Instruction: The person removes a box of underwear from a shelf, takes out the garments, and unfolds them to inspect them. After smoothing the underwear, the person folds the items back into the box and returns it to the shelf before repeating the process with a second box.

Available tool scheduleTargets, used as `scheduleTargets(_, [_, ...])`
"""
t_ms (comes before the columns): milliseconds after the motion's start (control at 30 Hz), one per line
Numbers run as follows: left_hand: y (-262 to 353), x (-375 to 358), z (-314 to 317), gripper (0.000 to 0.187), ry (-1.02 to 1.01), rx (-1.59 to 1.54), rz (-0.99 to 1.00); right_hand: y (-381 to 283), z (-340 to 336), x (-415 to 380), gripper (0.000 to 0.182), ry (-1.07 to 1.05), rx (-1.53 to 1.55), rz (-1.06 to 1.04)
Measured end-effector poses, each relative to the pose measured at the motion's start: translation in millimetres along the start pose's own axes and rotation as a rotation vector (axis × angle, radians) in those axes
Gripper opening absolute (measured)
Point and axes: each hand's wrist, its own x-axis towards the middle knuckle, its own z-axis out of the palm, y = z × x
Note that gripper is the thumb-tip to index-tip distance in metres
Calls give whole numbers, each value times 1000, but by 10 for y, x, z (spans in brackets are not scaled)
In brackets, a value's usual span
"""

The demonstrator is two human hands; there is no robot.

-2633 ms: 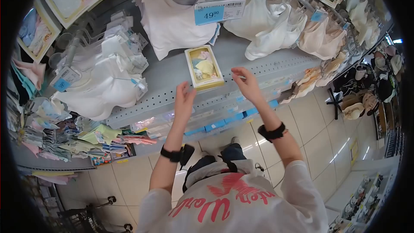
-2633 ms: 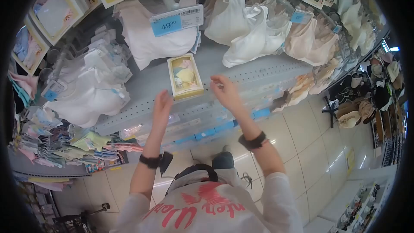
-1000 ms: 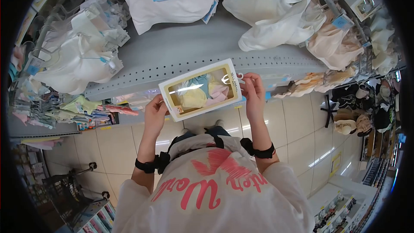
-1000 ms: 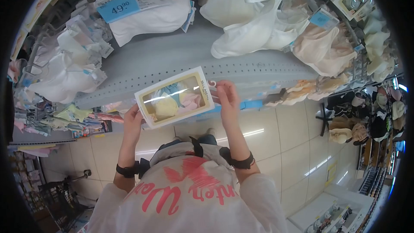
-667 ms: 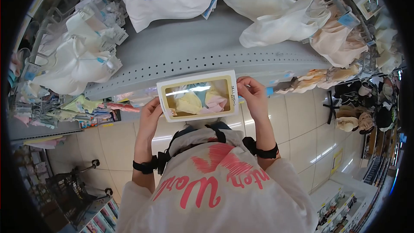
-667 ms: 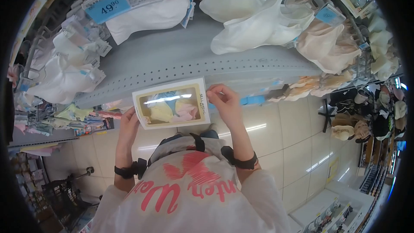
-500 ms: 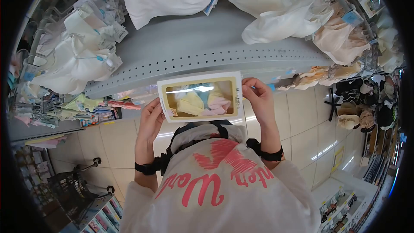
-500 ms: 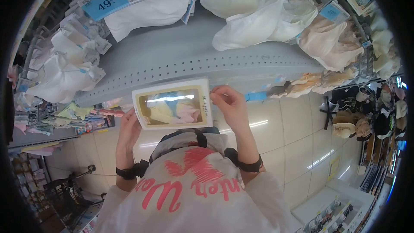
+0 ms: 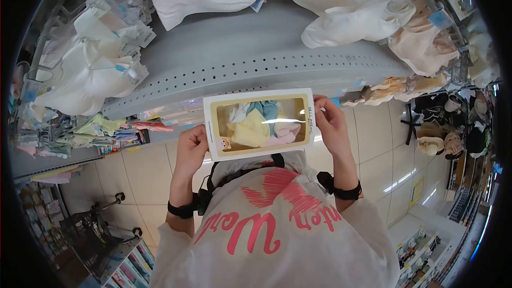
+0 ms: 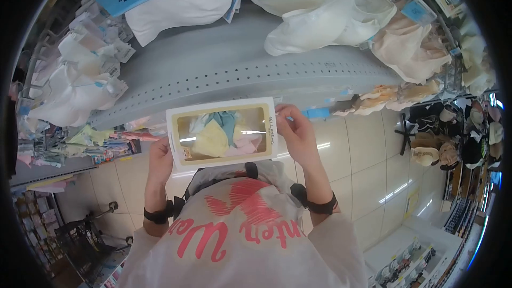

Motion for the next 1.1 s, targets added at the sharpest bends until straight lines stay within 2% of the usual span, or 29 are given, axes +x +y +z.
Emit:
scheduleTargets(33, [-28, 4, -31, 13, -12, 1, 0, 26, -18, 11, 9, -9, -23, -8])
scheduleTargets(100, [-25, 14, -104, 12, 141, 262, 70, 63, -167, 31, 9, 56, -44, 25])
scheduleTargets(167, [156, -47, -234, 12, 313, 259, 178, -48, -354, 5, 12, 127, -77, 67])
scheduleTargets(233, [88, -46, -515, 13, 436, 318, 254, -86, -560, 23, 12, 162, -62, 20])
scheduleTargets(267, [16, -23, -703, 13, 420, 312, 261, -92, -666, 35, 12, 186, -44, -24])
scheduleTargets(333, [-168, 92, -1008, 19, 377, 67, -21, -64, -834, 97, 13, 212, -59, -70])
scheduleTargets(467, [-233, 363, -1043, 20, 361, 42, -9, -57, -814, 221, 13, 268, -19, -86])
scheduleTargets(567, [-203, 557, -820, 23, 575, -119, -20, 36, -721, 232, 13, 255, 2, -87])
scheduleTargets(700, [-214, 417, -785, 20, 625, -37, -37, 22, -625, 248, 12, 168, 8, -94])
scheduleTargets(767, [-205, 295, -758, 18, 475, 171, 166, -57, -514, 266, 12, 129, 17, -127])
scheduleTargets(833, [33, 227, -337, 29, 420, 264, 273, -124, -411, 331, 10, 52, -9, -120])
scheduleTargets(933, [683, 154, 364, 49, 81, 722, 638, -63, -243, 411, 8, -74, 2, -82])
scheduleTargets(967, [740, 183, 468, 53, -1, 825, 723, -120, -34, 393, 9, -22, -4, -88])
scheduleTargets(1000, [726, 216, 494, 53, 17, 826, 719, -102, 35, 397, 9, -40, -7, -88])
scheduleTargets(1067, [630, 271, 508, 52, 26, 1120, 674, -44, 116, 417, 8, -102, 5, -102])
scheduleTargets(1100, [584, 269, 463, 52, 36, 1124, 671, 6, 155, 430, 7, -103, 5, -114])
